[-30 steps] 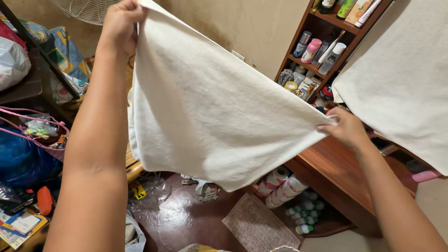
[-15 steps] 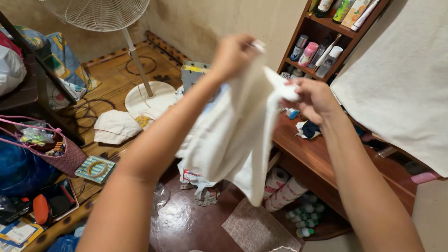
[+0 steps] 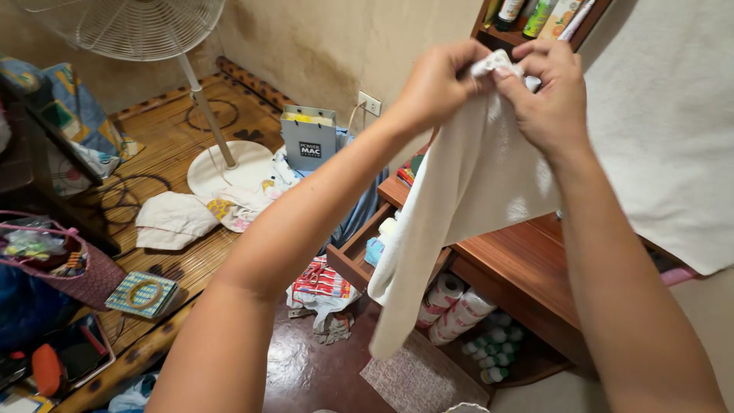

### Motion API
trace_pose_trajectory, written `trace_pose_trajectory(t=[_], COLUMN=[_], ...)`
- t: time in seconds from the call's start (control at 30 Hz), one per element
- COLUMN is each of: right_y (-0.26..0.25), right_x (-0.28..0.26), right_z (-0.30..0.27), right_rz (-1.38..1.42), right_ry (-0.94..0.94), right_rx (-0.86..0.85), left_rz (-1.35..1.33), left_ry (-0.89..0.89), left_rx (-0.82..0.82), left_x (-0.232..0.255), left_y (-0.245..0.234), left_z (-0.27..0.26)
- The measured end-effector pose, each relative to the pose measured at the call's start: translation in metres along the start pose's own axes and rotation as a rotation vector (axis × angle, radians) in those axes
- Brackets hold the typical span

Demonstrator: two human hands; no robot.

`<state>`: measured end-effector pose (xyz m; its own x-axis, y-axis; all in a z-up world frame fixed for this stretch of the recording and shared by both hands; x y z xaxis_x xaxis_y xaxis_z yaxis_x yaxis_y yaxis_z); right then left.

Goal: The person folds several towels and places them into a wooden drawer. They handle white, peach, and patterned towels, folding each one and stacking them neatly inside the drawer.

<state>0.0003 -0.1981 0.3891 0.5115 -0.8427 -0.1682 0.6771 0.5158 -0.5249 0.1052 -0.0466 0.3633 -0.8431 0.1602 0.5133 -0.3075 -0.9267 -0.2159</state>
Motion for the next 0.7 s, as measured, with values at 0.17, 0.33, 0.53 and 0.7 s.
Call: trace_pose_trajectory(t=[0.17, 0.33, 0.53, 0.7], right_y=[-0.024, -0.065, -0.089, -0.105], right_x=[0.033, 0.079, 0.053, 0.040], right_z=[-0.030, -0.062, -0.042, -0.054], right_rz=[-0.348, 0.212, 0.556, 0.539], right_ry=[0.117, 0.691, 0.465, 0.547], right_rx=[-0.578, -0.389, -0.031, 0.078], left_rz=[-0.185, -0.373, -0.458, -0.442], left_ry=[-0.197, -0.264, -0.324, -0.286], left_rx=[0.275, 0.160, 0.125, 0.065], left_x=[-0.049, -0.070, -0.076, -0.078], left_y=[-0.069, -0.088, -0.074, -0.060], left_z=[0.038, 0.029, 0.024, 0.019])
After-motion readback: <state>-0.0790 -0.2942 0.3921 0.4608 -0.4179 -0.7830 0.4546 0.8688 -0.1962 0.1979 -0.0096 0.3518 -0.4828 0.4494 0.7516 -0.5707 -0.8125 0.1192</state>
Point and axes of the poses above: each hand's wrist, its own z-axis towards the middle knuckle, its own y-axis out of the palm, x = y × z, the point moved 6 cm from there along z, towards the middle knuckle, and after that the axes turned 1 degree about y, right-handed, at the moved point
